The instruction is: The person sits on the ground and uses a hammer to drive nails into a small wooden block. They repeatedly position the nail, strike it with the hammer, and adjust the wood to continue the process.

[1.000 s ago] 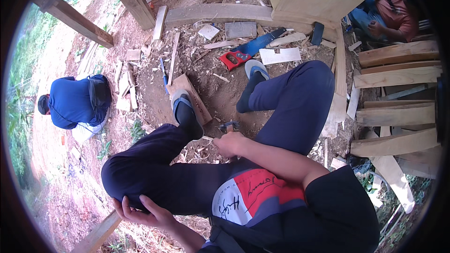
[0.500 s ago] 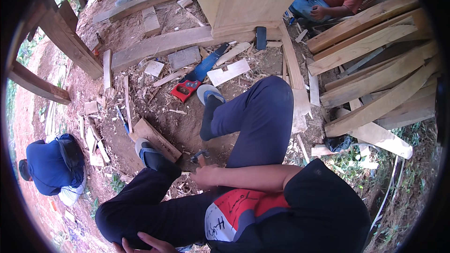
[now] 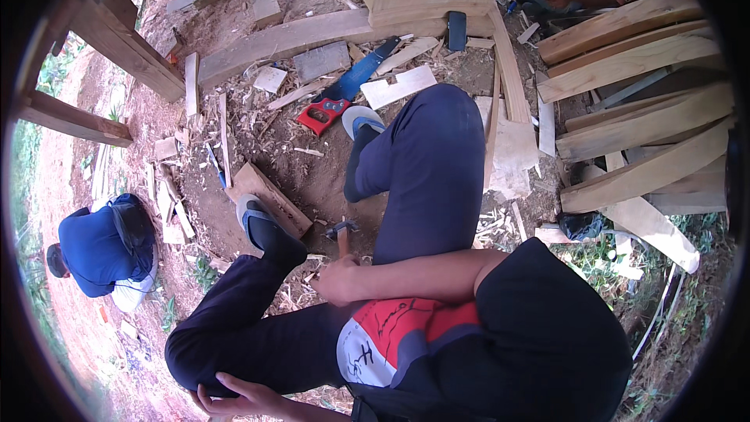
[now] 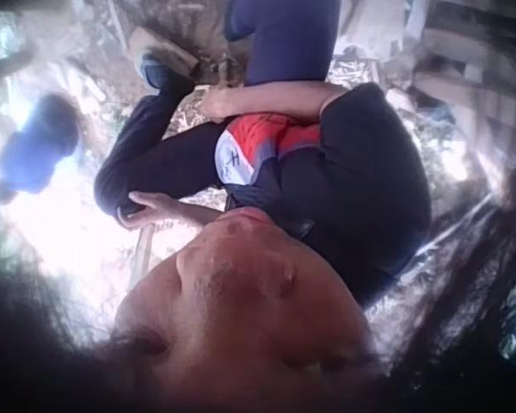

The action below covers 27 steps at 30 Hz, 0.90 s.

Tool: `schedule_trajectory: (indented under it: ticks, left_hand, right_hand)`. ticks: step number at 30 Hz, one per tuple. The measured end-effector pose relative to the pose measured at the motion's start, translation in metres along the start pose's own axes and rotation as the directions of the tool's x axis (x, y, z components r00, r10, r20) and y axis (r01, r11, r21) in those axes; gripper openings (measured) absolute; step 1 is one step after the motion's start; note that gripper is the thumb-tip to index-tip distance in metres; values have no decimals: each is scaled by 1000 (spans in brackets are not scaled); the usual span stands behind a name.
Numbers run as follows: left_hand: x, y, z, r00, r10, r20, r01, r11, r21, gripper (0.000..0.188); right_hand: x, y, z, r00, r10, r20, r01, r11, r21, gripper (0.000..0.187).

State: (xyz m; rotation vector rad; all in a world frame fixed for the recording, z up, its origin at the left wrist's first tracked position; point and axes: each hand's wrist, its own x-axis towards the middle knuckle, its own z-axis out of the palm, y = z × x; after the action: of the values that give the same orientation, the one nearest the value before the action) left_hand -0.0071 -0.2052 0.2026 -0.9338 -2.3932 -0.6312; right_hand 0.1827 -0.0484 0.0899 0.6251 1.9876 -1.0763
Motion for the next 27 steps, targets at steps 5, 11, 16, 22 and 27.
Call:
schedule_trajectory:
  ticks: [5,11,16,22,27]
  left_hand:
    - [-3,-5,-1,1000,-1,-28,2,1000,4,48]
    - [-5,5,-3,1000,10,13,-10,1000,13,45]
    - [5,35,-4,1000,13,14,-11,997,-70,40]
    - [7,41,-6,998,-49,40,53,994,-100,40]
    - [2,32,-4,998,-42,40,45,997,-65,41]
  right_hand:
    - [-7,-2,2,993,-89,-79,86,995,-41,36]
    - [-8,2,11,977,-131,-166,137,990,29,40]
    - [-23,11,9,955,-225,-195,238,970,43,38]
    - [-35,8,-2,956,-227,-188,236,971,27,34]
    - [-40,9,-8,957,-234,-172,236,972,-10,35]
